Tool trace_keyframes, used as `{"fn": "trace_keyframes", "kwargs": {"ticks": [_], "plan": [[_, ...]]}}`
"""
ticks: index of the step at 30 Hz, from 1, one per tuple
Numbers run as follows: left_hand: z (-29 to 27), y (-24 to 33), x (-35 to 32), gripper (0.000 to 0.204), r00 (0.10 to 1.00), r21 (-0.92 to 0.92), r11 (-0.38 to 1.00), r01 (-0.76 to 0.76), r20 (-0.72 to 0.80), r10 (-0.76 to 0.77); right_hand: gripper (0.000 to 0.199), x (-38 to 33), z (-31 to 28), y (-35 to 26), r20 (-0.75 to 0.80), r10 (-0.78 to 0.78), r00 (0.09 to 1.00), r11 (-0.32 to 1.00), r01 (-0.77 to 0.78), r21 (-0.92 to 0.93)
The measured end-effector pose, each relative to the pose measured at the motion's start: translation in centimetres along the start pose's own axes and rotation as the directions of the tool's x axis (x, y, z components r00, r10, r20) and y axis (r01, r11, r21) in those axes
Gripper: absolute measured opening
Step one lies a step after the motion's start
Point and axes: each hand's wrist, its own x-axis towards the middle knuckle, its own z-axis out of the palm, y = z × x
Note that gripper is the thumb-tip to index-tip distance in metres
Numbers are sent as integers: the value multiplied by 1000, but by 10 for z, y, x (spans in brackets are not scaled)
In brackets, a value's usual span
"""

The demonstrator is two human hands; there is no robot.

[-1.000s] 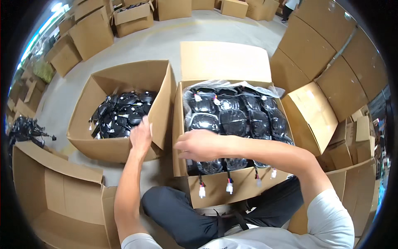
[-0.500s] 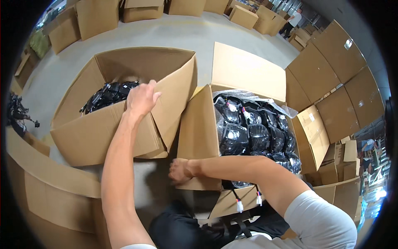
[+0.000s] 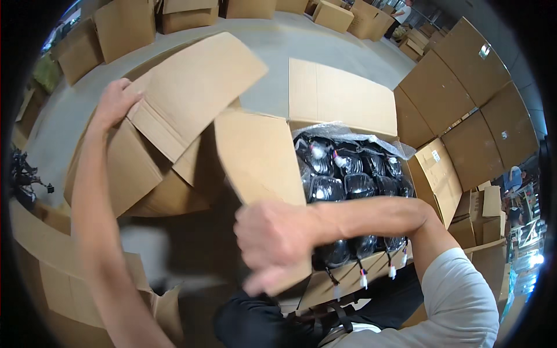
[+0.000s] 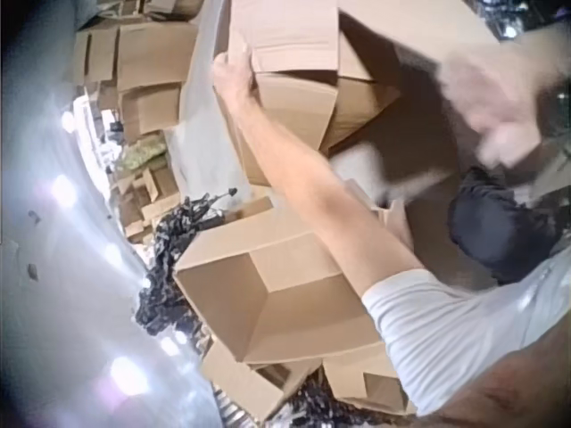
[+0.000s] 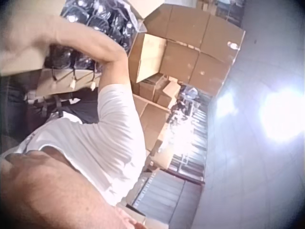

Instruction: The person sits on the floor and packs small black electronic devices into a cardboard box. They transfer the items from a source box, arrange them neatly, and place a sheet of bubble wrap on top before closing the box flaps and writing on the exterior.

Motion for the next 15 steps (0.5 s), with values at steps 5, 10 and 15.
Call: {"fn": "trace_keyframes", "kwargs": {"ticks": [5,10,15], "plan": [[-33,36,-35,37,994,24,997,-76,-80,78,64,-24,-79,-70,-49,35,998,980,-44,-195],[110,132,-126,23,984,171,970,-174,53,168,57,-19,-57,-65,-216,-30,976,938,-47,-343],[173,203,-190,24,976,-45,985,-168,131,172,51,-19,-21,-63,-273,95,957,925,-187,-332]]}}
